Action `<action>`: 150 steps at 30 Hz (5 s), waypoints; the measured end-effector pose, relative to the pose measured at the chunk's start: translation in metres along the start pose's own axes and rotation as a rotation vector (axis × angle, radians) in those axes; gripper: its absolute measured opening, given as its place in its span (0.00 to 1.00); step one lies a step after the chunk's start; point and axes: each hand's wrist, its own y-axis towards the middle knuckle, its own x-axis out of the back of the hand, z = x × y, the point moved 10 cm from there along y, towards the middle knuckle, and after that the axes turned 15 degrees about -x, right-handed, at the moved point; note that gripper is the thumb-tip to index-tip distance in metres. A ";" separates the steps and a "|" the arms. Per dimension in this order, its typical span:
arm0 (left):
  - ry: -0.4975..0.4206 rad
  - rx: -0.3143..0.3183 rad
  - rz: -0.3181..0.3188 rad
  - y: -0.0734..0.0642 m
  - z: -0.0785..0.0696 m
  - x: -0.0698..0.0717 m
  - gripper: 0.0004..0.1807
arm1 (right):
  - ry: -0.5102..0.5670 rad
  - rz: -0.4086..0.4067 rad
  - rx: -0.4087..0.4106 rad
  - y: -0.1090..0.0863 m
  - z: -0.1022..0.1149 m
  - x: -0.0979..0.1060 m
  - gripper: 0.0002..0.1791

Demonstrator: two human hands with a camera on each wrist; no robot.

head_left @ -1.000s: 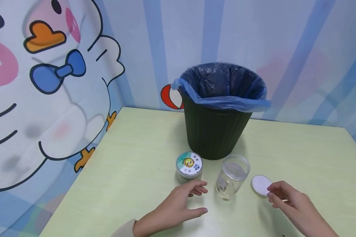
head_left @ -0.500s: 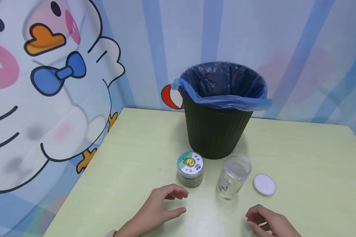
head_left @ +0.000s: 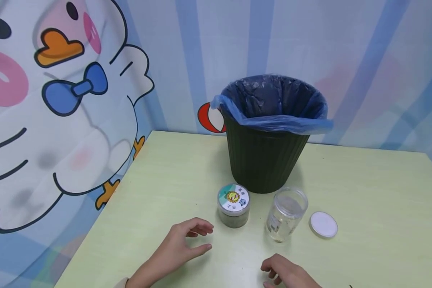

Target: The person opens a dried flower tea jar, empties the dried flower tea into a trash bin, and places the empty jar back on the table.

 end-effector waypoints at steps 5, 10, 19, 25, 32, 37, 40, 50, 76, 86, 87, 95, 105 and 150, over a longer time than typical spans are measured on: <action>-0.004 0.005 -0.033 -0.001 0.010 0.008 0.26 | -0.063 -0.003 0.096 0.010 0.014 -0.016 0.12; -0.006 0.022 -0.084 0.004 0.017 0.014 0.32 | -0.133 -0.031 0.190 0.016 0.034 -0.020 0.12; 0.069 -0.005 -0.129 0.020 0.024 0.015 0.43 | -0.404 -0.395 0.535 0.008 0.089 -0.014 0.15; 0.042 -0.043 -0.136 0.033 0.026 0.008 0.49 | -0.450 -0.503 0.480 0.017 0.100 -0.004 0.15; 0.023 -0.064 -0.152 0.046 0.022 -0.001 0.54 | -0.438 -0.611 0.323 0.028 0.103 0.014 0.16; 0.008 -0.062 -0.153 0.052 0.022 -0.008 0.57 | -0.465 -0.709 0.268 0.034 0.103 0.027 0.17; -0.006 -0.062 -0.146 0.055 0.025 -0.012 0.58 | -0.482 -0.767 0.261 0.036 0.104 0.032 0.17; -0.079 -0.049 -0.123 0.067 0.031 -0.026 0.59 | -0.510 -0.878 0.261 0.045 0.105 0.044 0.24; -0.024 -0.130 -0.179 0.075 0.018 -0.030 0.48 | -0.409 -0.847 0.115 0.064 0.091 0.046 0.38; 0.001 -0.152 -0.188 0.069 0.001 -0.022 0.49 | -0.416 -0.823 0.113 0.055 0.104 0.046 0.40; 0.002 -0.154 -0.189 0.068 0.000 -0.021 0.49 | -0.421 -0.820 0.114 0.054 0.106 0.046 0.39; 0.016 -0.173 -0.186 0.065 -0.014 -0.016 0.49 | -0.466 -0.803 0.097 0.048 0.114 0.047 0.40; 0.071 -0.259 -0.145 0.068 -0.051 -0.004 0.50 | -0.449 -0.815 0.119 0.024 0.136 0.065 0.43; 0.092 -0.413 -0.113 0.129 -0.144 0.001 0.51 | -0.379 -0.361 0.096 -0.003 0.168 0.192 0.39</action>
